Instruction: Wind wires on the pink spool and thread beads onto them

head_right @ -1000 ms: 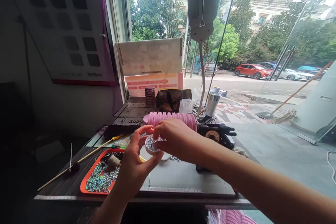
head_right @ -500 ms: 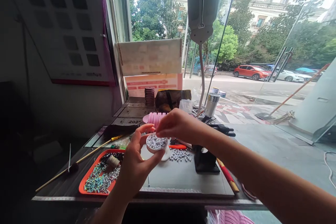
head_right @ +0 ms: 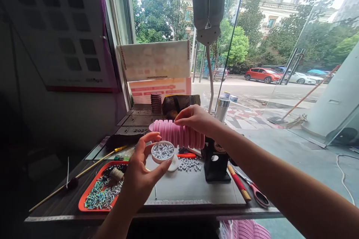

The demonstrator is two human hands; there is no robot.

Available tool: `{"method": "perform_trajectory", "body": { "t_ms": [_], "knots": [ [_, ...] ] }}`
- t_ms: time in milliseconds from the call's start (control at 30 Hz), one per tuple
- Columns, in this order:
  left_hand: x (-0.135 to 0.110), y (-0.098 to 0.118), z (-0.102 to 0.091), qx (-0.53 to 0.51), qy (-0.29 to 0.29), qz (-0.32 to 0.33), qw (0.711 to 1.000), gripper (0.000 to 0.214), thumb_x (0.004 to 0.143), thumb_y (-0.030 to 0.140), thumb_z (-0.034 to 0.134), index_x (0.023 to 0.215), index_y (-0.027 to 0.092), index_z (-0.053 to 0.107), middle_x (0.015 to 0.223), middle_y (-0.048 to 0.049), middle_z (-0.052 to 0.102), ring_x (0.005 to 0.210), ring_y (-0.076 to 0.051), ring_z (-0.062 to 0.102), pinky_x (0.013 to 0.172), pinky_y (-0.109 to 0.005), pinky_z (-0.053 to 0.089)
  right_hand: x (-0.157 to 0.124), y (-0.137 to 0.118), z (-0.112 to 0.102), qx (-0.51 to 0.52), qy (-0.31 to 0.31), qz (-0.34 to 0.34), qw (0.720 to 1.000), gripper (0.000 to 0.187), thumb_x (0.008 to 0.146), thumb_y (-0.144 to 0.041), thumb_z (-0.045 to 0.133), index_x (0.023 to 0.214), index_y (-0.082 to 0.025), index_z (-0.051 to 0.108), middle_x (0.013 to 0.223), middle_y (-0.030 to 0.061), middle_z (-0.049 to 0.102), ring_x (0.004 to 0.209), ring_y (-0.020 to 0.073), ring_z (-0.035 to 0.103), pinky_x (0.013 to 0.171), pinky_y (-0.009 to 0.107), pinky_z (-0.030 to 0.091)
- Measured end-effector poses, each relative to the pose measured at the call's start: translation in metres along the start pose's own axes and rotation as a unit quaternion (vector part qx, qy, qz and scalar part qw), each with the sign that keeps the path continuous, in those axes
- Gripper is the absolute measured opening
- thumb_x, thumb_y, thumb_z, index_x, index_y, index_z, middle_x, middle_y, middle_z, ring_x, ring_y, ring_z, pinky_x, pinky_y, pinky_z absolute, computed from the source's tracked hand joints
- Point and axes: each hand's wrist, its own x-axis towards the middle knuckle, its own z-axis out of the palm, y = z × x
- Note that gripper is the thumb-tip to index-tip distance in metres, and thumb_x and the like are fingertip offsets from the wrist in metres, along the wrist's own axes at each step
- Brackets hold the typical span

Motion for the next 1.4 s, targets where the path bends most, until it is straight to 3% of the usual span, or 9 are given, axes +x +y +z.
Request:
{"method": "perform_trajectory", "body": {
  "t_ms": [533,633,733,800,933,1233,1400],
  "knots": [
    [0.000,0.000,-0.001,0.002,0.001,-0.001,1.000,0.048,0.068,0.020,0.066,0.111,0.024,0.047,0.112,-0.0046,0.056,0.096,-0.021,0.059,0.088,-0.037,0.044,0.002,0.002,0.000,-0.079,-0.001,-0.039,0.996,0.006,0.065,-0.021,0.065,0.064,-0.015,0.065,0.058,-0.0004,0.058,0.055,0.0100,0.049,0.055,0.026,0.039],
    [-0.001,-0.001,-0.001,0.007,-0.007,0.004,1.000,0.050,0.068,0.018,0.066,0.113,0.024,0.046,0.113,-0.0049,0.056,0.096,-0.021,0.059,0.087,-0.037,0.045,-0.011,-0.007,0.007,-0.168,0.013,-0.102,0.980,0.011,0.069,-0.026,0.064,0.072,-0.016,0.066,0.055,-0.0027,0.053,0.053,0.0087,0.045,0.051,0.024,0.035],
    [-0.001,-0.002,-0.001,0.003,-0.022,0.012,1.000,0.050,0.069,0.017,0.066,0.114,0.024,0.045,0.112,-0.0050,0.058,0.096,-0.021,0.060,0.085,-0.035,0.046,-0.031,-0.018,0.021,-0.252,-0.049,-0.154,0.954,0.008,0.072,-0.023,0.063,0.073,-0.018,0.068,0.060,-0.0020,0.057,0.055,0.0081,0.045,0.052,0.022,0.033],
    [0.000,-0.002,0.000,-0.004,-0.029,0.017,0.999,0.050,0.070,0.017,0.065,0.115,0.024,0.044,0.110,-0.0050,0.059,0.095,-0.021,0.061,0.084,-0.035,0.046,-0.041,-0.023,0.031,-0.309,-0.089,-0.163,0.933,0.005,0.071,-0.018,0.063,0.070,-0.018,0.068,0.063,-0.0014,0.060,0.057,0.0082,0.047,0.054,0.022,0.032],
    [0.000,-0.001,0.002,0.001,-0.036,0.039,0.999,0.049,0.070,0.015,0.065,0.114,0.023,0.043,0.107,-0.0043,0.060,0.092,-0.019,0.061,0.082,-0.033,0.047,-0.047,-0.027,0.045,-0.373,-0.091,-0.165,0.908,0.010,0.072,-0.014,0.061,0.064,-0.016,0.066,0.062,-0.0011,0.060,0.059,0.0089,0.046,0.056,0.023,0.030],
    [0.000,-0.001,0.002,-0.001,-0.038,0.037,0.999,0.049,0.071,0.015,0.065,0.114,0.023,0.043,0.108,-0.0050,0.060,0.095,-0.021,0.061,0.084,-0.034,0.047,-0.039,-0.019,0.039,-0.316,-0.075,-0.135,0.936,0.013,0.072,-0.014,0.056,0.063,-0.014,0.066,0.055,-0.0026,0.055,0.054,0.0073,0.042,0.052,0.022,0.030],
    [0.003,0.001,0.003,0.006,-0.032,0.037,0.999,0.048,0.071,0.017,0.065,0.114,0.023,0.043,0.110,-0.0045,0.057,0.095,-0.020,0.060,0.083,-0.034,0.046,-0.035,-0.021,0.026,-0.206,-0.130,-0.091,0.966,0.010,0.069,-0.019,0.060,0.068,-0.013,0.067,0.063,-0.0002,0.061,0.058,0.0086,0.046,0.056,0.022,0.035]
  ]
}}
